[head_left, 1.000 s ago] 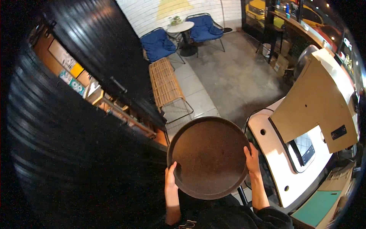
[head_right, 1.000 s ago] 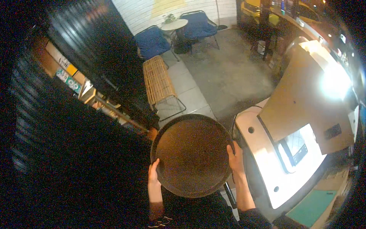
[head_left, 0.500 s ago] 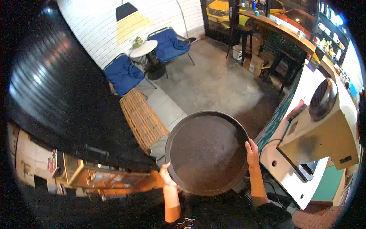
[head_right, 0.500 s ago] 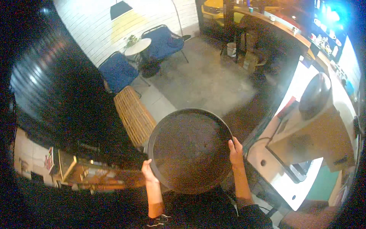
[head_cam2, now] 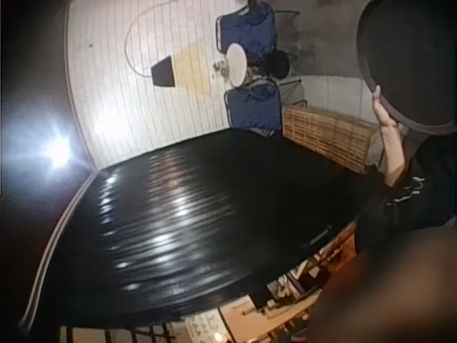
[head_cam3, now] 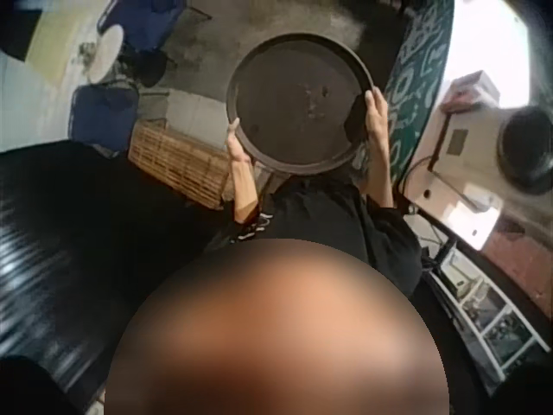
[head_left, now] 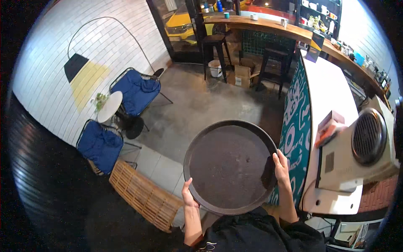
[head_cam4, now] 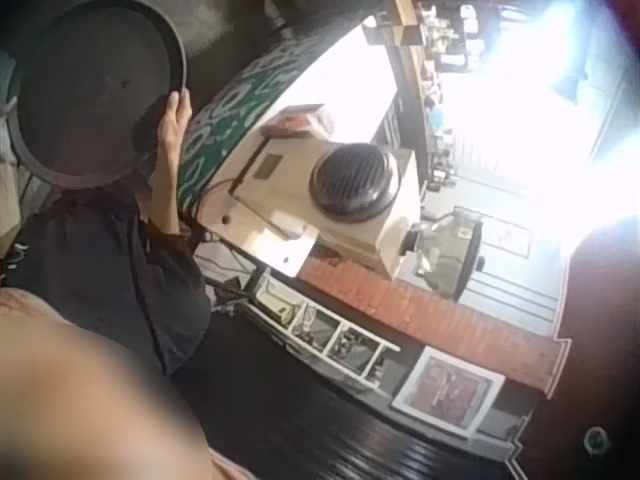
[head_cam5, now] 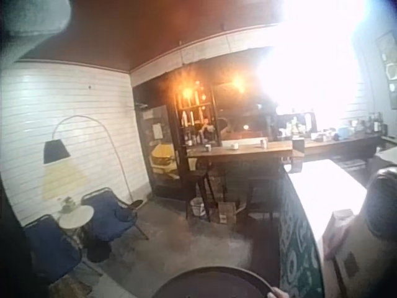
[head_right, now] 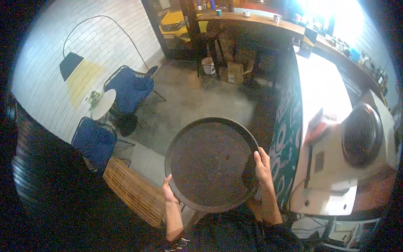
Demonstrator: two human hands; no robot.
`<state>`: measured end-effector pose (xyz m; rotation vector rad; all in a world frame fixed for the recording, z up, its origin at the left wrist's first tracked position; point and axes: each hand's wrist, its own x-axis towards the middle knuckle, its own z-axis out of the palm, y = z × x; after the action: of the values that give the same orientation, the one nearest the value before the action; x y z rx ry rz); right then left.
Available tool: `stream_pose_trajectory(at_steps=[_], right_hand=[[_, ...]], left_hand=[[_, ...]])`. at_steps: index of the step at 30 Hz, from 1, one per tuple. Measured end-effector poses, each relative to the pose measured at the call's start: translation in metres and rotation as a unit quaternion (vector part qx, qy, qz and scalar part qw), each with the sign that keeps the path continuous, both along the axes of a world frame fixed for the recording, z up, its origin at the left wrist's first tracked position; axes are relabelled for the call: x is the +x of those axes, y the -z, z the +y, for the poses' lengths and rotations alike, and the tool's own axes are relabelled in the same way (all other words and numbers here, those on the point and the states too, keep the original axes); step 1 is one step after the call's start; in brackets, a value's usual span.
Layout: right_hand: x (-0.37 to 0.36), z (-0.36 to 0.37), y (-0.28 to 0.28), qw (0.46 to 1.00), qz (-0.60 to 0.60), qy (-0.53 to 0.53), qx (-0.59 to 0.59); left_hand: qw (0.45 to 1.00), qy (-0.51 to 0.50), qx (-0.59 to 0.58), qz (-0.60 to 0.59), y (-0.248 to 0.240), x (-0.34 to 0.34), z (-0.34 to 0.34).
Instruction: The person picks up a tray and a cup from a wooden counter, carries them to another table to collect more mugs, and then places the items on a surface before handling a kettle by hand.
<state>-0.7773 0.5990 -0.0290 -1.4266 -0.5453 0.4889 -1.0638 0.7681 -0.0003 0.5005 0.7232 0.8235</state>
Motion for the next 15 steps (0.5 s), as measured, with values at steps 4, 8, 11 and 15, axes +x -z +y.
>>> stream_pose_trajectory(at_steps=[4,8,11,15], right_hand=[[0.041,0.079,-0.006,0.998,-0.009,0.053,-0.028],[0.089,0.159,0.002,0.999,0.026,0.028,-0.022],[0.101,0.223,-0.015,0.992,-0.054,0.110,-0.015],[0.155,0.283,-0.002,0.998,-0.044,0.046,0.008]], left_hand=[[0.996,0.070,-0.018,-0.051,0.002,0.048,0.090],[1.000,0.007,0.009,0.029,-0.012,0.092,0.166],[0.999,0.008,-0.027,0.037,-0.014,0.118,0.227],[0.999,0.026,-0.015,0.018,0.000,0.166,0.307]])
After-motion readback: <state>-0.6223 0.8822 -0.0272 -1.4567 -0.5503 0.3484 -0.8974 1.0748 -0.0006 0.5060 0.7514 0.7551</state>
